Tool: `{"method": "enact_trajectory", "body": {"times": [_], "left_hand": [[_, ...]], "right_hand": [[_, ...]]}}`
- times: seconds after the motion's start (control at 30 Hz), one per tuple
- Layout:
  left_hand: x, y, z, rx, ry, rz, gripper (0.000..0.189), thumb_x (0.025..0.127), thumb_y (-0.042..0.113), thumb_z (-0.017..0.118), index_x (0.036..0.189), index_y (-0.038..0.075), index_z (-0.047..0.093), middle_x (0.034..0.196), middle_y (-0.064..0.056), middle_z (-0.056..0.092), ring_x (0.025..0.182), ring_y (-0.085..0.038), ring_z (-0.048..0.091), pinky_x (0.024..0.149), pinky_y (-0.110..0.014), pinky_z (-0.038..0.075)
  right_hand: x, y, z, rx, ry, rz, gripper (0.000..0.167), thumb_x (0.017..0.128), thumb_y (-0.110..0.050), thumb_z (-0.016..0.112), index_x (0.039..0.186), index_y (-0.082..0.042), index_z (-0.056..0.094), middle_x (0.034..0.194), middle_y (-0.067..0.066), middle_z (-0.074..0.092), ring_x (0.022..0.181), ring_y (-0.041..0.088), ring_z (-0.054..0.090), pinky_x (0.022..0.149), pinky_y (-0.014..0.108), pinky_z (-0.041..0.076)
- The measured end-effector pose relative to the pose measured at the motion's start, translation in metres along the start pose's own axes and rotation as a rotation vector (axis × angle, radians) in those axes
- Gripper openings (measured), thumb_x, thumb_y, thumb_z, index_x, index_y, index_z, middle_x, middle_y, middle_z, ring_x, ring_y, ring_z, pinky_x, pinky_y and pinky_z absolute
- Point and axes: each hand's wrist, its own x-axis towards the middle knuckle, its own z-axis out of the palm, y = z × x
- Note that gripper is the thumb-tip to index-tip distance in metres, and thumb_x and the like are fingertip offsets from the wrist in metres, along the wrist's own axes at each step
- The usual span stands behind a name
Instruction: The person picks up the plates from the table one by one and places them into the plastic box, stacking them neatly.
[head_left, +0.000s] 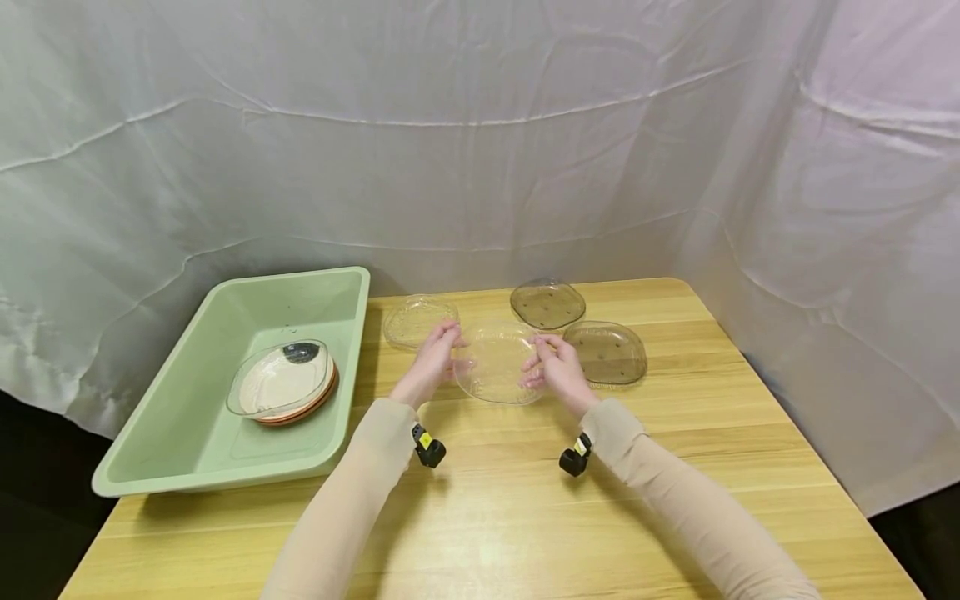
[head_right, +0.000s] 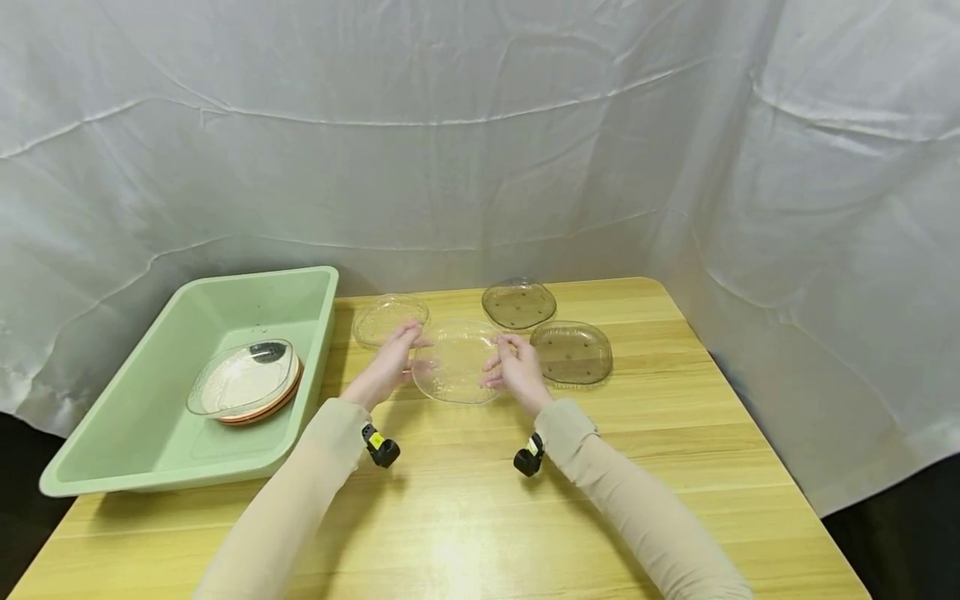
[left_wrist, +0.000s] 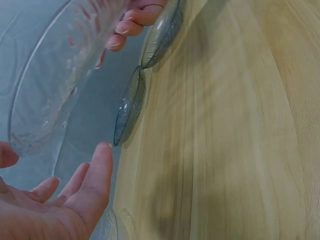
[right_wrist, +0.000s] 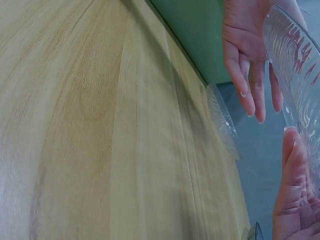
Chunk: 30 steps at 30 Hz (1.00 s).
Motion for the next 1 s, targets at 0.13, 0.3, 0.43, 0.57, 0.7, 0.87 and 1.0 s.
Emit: {"method": "enact_trajectory", "body": {"times": [0.13, 0.3, 0.43, 0.57, 0.7, 0.87, 1.0], "left_hand": [[-0.002, -0.001, 0.002, 0.052, -0.01, 0.029, 0.055, 0.108, 0.036, 0.037, 0.157, 0.013, 0.027, 0.149, -0.023, 0.049, 0.095, -0.029, 0.073, 0.076, -0.029, 0.062], [-0.002, -0.005, 0.003, 0.117, -0.018, 0.053, 0.051, 0.109, 0.034, 0.038, 0.154, 0.012, 0.032, 0.137, -0.024, 0.057, 0.072, -0.017, 0.07, 0.061, -0.021, 0.059], [-0.002, -0.006, 0.003, 0.174, -0.022, 0.074, 0.047, 0.109, 0.029, 0.038, 0.151, 0.009, 0.037, 0.126, -0.025, 0.061, 0.065, -0.014, 0.065, 0.06, -0.022, 0.059], [-0.001, -0.007, 0.003, 0.198, -0.023, 0.09, 0.043, 0.109, 0.022, 0.039, 0.148, 0.004, 0.039, 0.112, -0.024, 0.065, 0.062, -0.014, 0.063, 0.067, -0.03, 0.062], [-0.001, -0.007, 0.004, 0.187, -0.021, 0.089, 0.04, 0.108, 0.017, 0.04, 0.145, 0.002, 0.041, 0.096, -0.016, 0.066, 0.059, -0.014, 0.063, 0.066, -0.031, 0.063], [-0.001, -0.006, 0.003, 0.177, -0.015, 0.077, 0.036, 0.108, 0.013, 0.038, 0.141, 0.001, 0.043, 0.084, -0.009, 0.061, 0.056, -0.013, 0.061, 0.057, -0.024, 0.059], [-0.001, -0.004, 0.002, 0.197, -0.008, 0.073, 0.034, 0.108, 0.012, 0.037, 0.139, 0.0, 0.045, 0.08, -0.007, 0.06, 0.054, -0.013, 0.06, 0.053, -0.021, 0.056]], "right_hand": [[0.001, 0.001, 0.003, 0.016, 0.005, 0.001, 0.041, 0.111, -0.019, 0.034, 0.143, 0.004, 0.045, 0.078, 0.0, 0.061, 0.056, 0.01, 0.066, 0.061, 0.025, 0.062], [0.003, 0.002, 0.008, 0.049, 0.01, 0.015, 0.04, 0.111, -0.019, 0.034, 0.142, 0.004, 0.045, 0.077, 0.0, 0.062, 0.055, 0.01, 0.066, 0.063, 0.025, 0.062], [0.002, 0.001, 0.012, 0.063, 0.003, 0.016, 0.042, 0.111, -0.022, 0.037, 0.144, 0.004, 0.043, 0.078, 0.001, 0.062, 0.056, 0.011, 0.068, 0.064, 0.026, 0.063], [0.0, 0.001, 0.013, 0.081, -0.018, 0.016, 0.047, 0.11, -0.028, 0.04, 0.145, 0.004, 0.041, 0.078, 0.0, 0.062, 0.058, 0.012, 0.068, 0.067, 0.027, 0.063], [-0.001, 0.0, 0.014, 0.098, -0.038, 0.023, 0.047, 0.11, -0.029, 0.04, 0.144, 0.003, 0.042, 0.079, -0.001, 0.063, 0.06, 0.012, 0.069, 0.068, 0.028, 0.063], [0.001, 0.002, 0.014, 0.125, -0.048, 0.037, 0.045, 0.11, -0.027, 0.041, 0.145, 0.0, 0.042, 0.08, -0.001, 0.065, 0.061, 0.011, 0.068, 0.069, 0.028, 0.063], [0.002, 0.002, 0.015, 0.139, -0.053, 0.041, 0.046, 0.109, -0.028, 0.042, 0.146, 0.0, 0.042, 0.08, -0.002, 0.065, 0.061, 0.011, 0.068, 0.069, 0.027, 0.063]]}}
